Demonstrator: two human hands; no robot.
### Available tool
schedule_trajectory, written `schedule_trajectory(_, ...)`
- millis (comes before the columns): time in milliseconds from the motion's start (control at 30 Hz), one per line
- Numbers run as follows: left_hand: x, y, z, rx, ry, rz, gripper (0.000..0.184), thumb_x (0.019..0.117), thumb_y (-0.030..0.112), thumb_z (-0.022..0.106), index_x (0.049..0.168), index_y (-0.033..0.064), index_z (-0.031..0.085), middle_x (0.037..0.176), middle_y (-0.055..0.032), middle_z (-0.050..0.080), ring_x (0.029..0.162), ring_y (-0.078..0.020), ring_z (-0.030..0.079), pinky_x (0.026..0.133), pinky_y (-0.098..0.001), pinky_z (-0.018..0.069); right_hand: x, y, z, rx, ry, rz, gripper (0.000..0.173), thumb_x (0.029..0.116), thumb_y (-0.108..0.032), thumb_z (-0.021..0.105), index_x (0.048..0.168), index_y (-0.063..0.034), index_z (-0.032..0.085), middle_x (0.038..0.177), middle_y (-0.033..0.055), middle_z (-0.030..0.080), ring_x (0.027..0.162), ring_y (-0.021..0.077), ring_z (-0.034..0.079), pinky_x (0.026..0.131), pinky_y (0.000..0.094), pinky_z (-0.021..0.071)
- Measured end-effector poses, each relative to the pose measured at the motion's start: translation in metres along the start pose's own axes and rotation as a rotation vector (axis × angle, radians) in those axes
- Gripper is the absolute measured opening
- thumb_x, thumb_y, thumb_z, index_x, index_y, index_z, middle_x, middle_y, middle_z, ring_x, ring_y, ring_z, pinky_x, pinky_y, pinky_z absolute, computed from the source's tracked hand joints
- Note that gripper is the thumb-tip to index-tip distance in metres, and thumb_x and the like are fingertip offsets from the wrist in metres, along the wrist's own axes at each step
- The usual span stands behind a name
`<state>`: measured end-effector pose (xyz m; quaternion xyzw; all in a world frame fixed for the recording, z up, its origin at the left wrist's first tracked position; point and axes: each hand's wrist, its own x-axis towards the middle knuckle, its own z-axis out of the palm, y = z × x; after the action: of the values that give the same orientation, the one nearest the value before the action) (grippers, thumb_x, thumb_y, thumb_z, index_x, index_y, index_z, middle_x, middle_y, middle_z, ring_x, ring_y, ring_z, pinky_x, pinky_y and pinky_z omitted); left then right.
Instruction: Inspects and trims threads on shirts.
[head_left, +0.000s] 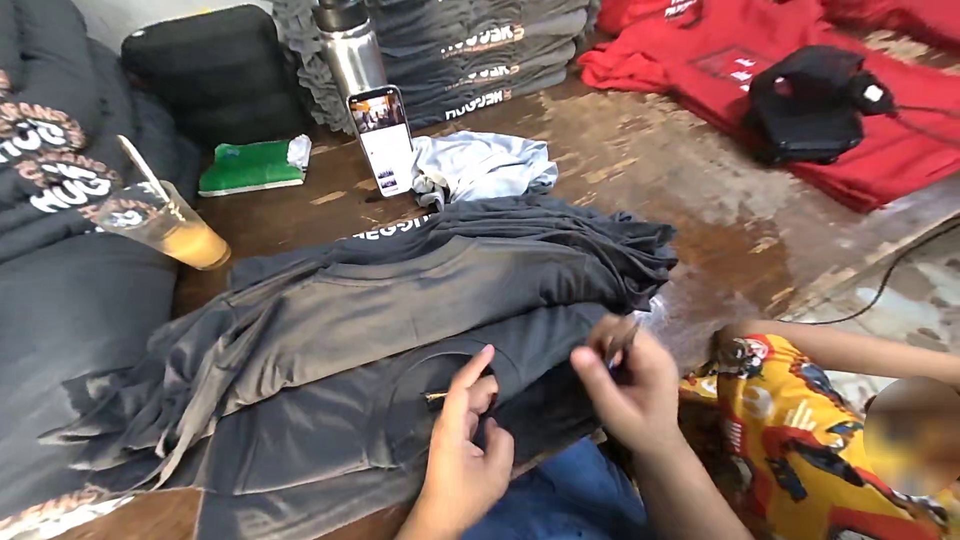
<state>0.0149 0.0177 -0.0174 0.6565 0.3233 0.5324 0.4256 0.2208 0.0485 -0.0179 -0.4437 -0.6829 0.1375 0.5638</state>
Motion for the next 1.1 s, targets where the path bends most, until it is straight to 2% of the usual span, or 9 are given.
schedule_trajectory(67,0.003,-0.003,0.005,-0.030,0.076,-0.017,0.072,0.0741,-0.018,0.054,0.145,-0.0094,0.041,0.110,-0.0021,0.071,0.094,-0.0007,0.065,0.082,-0.0179,0.0544,-0.023,-0.003,0.000,-0.037,-0.099,-0.004,0.035,0.1025,-0.036,0.058,0.086,-0.0056,0.054,0.073,0.0040,0.053,0.069,0.0053,0.052,0.065,0.0187,0.0460)
schedule_trajectory(167,0.003,-0.008,0.010,0.089,0.177,0.024,0.042,0.0768,-0.013,0.069,0.118,-0.0015,0.072,0.115,-0.0042,0.074,0.103,-0.0048,0.070,0.090,-0.0220,0.0590,-0.042,-0.001,-0.006,-0.208,-0.199,0.000,0.039,0.1017,-0.041,0.057,0.083,-0.0065,0.056,0.067,0.0034,0.052,0.062,0.0081,0.050,0.059,0.0210,0.0433)
schedule_trajectory(300,0.007,-0.008,0.013,0.104,0.252,0.015,0.010,0.0819,0.003,0.081,0.091,0.0065,0.079,0.105,-0.0040,0.074,0.099,-0.0045,0.070,0.085,-0.0181,0.0592,-0.036,-0.015,-0.015,-0.344,-0.308,0.042,0.042,0.0988,-0.036,0.060,0.077,-0.0007,0.064,0.065,0.0119,0.062,0.060,0.0208,0.061,0.057,0.0341,0.0496)
schedule_trajectory(400,0.007,-0.008,0.013,0.051,0.250,0.030,0.009,0.0832,0.003,0.080,0.091,0.0089,0.078,0.107,-0.0024,0.073,0.101,-0.0042,0.069,0.086,-0.0181,0.0584,-0.029,-0.018,-0.011,-0.409,-0.354,0.011,0.042,0.0979,-0.038,0.060,0.077,-0.0021,0.065,0.065,0.0122,0.064,0.060,0.0247,0.065,0.055,0.0392,0.0515)
schedule_trajectory(533,0.006,-0.010,0.011,0.059,0.206,0.056,0.009,0.0862,0.005,0.078,0.093,0.0105,0.077,0.112,-0.0021,0.071,0.104,-0.0045,0.067,0.089,-0.0183,0.0575,-0.033,0.000,0.000,-0.441,-0.329,-0.172,0.043,0.1018,-0.047,0.050,0.075,-0.0130,0.054,0.059,0.0002,0.048,0.053,0.0153,0.051,0.049,0.0301,0.0412)
schedule_trajectory(800,0.002,-0.011,0.009,0.063,0.159,0.074,0.006,0.0871,0.009,0.079,0.093,0.0097,0.076,0.118,-0.0052,0.069,0.106,-0.0060,0.067,0.091,-0.0203,0.0579,-0.031,-0.002,0.011,-0.448,-0.334,-0.212,0.038,0.1040,-0.036,0.043,0.075,-0.0144,0.055,0.055,-0.0002,0.048,0.050,0.0160,0.052,0.048,0.0316,0.0411)
schedule_trajectory(900,-0.003,-0.005,0.001,0.062,0.030,0.055,0.006,0.0891,0.011,0.078,0.093,0.0095,0.074,0.129,-0.0095,0.066,0.115,-0.0097,0.066,0.097,-0.0247,0.0572,-0.030,-0.005,0.006,-0.314,-0.284,-0.143,0.041,0.1068,-0.039,0.043,0.079,-0.0114,0.055,0.059,0.0005,0.047,0.054,0.0121,0.050,0.052,0.0272,0.0420)
schedule_trajectory(967,-0.009,0.008,-0.004,0.227,-0.104,0.012,0.005,0.0891,0.015,0.077,0.089,0.0110,0.075,0.129,-0.0143,0.067,0.123,-0.0145,0.063,0.104,-0.0287,0.0524,-0.027,-0.010,0.003,-0.152,-0.220,-0.038,0.040,0.1047,-0.041,0.053,0.084,-0.0070,0.055,0.064,0.0011,0.049,0.059,0.0055,0.048,0.056,0.0195,0.0419)
schedule_trajectory(1100,-0.019,0.023,0.012,0.753,-0.291,0.136,0.010,0.0894,0.018,0.068,0.082,0.0181,0.075,0.107,-0.0128,0.074,0.109,-0.0262,0.069,0.099,-0.0435,0.0536,-0.013,-0.013,0.013,0.042,-0.349,0.214,0.042,0.0927,-0.047,0.070,0.083,-0.0091,0.054,0.066,-0.0064,0.049,0.058,-0.0045,0.044,0.053,0.0123,0.0368)
